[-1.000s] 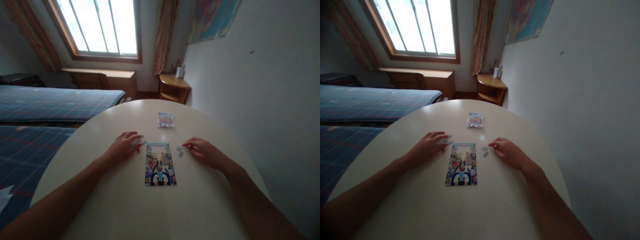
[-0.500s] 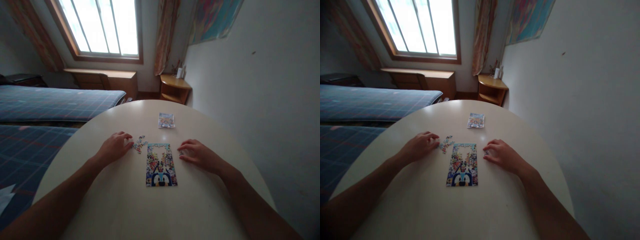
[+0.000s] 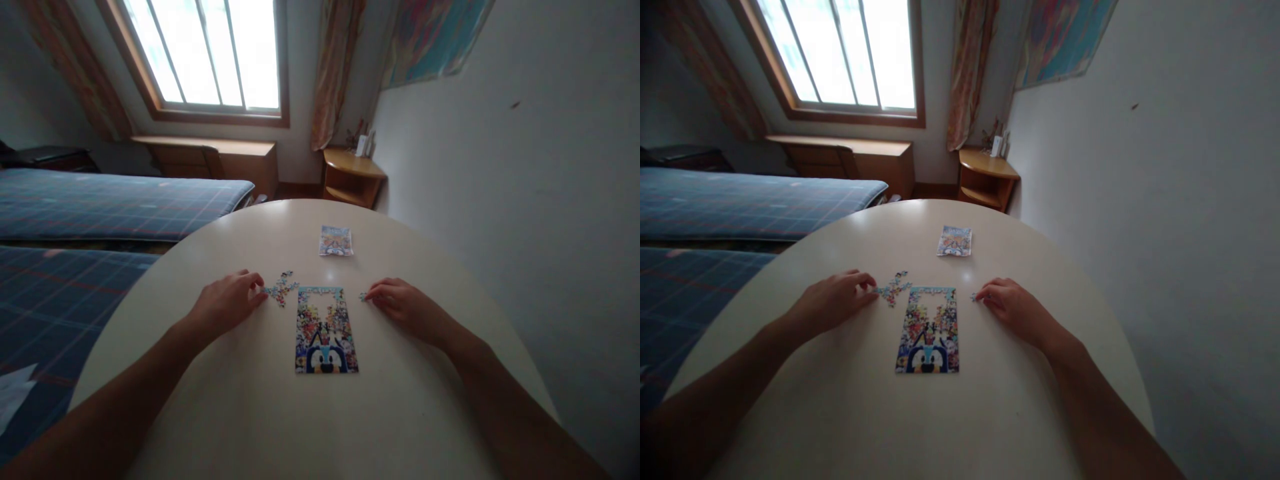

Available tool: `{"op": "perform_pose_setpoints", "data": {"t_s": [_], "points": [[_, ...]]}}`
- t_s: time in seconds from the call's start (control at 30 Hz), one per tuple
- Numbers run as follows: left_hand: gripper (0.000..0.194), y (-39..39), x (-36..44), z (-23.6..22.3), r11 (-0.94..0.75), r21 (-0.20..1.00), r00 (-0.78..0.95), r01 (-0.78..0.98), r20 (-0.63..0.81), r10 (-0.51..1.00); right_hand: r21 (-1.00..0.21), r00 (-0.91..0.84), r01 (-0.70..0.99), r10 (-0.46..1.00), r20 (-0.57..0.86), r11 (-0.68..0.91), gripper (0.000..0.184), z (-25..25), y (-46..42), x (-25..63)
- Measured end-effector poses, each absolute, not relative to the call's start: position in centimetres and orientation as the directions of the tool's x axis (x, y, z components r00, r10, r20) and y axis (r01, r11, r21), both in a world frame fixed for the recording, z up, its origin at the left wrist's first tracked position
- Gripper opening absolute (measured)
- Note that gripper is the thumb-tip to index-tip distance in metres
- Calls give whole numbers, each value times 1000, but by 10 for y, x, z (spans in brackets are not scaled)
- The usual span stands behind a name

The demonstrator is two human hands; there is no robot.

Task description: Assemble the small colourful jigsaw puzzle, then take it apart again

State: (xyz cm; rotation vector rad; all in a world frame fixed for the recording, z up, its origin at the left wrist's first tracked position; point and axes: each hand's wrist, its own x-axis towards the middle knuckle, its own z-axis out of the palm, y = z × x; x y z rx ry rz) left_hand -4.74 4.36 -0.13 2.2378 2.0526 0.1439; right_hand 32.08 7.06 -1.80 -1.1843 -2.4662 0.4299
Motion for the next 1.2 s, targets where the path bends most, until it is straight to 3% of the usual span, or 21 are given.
{"op": "perform_pose_setpoints", "data": {"t_s": [0.3, 0.5, 0.6, 0.87, 1.2], "points": [[28, 46, -46, -5, -97, 96, 84, 991, 134, 987, -405, -556, 706, 809, 193, 582, 21, -15, 69, 320], [29, 42, -33, -11, -348, 162, 305, 923, 243, 921, -396, -559, 704, 804, 203, 589, 22, -18, 71, 322], [27, 41, -28, -14, -394, 165, 342, 904, 272, 899, -393, -571, 701, 799, 191, 595, 22, -18, 70, 322], [15, 44, -28, -17, -408, 255, 360, 877, 214, 908, -397, -566, 706, 804, 181, 586, 24, -17, 70, 322], [17, 46, -40, -22, -381, 287, 343, 879, 174, 923, -402, -567, 698, 800, 196, 593, 24, -20, 71, 324]]}}
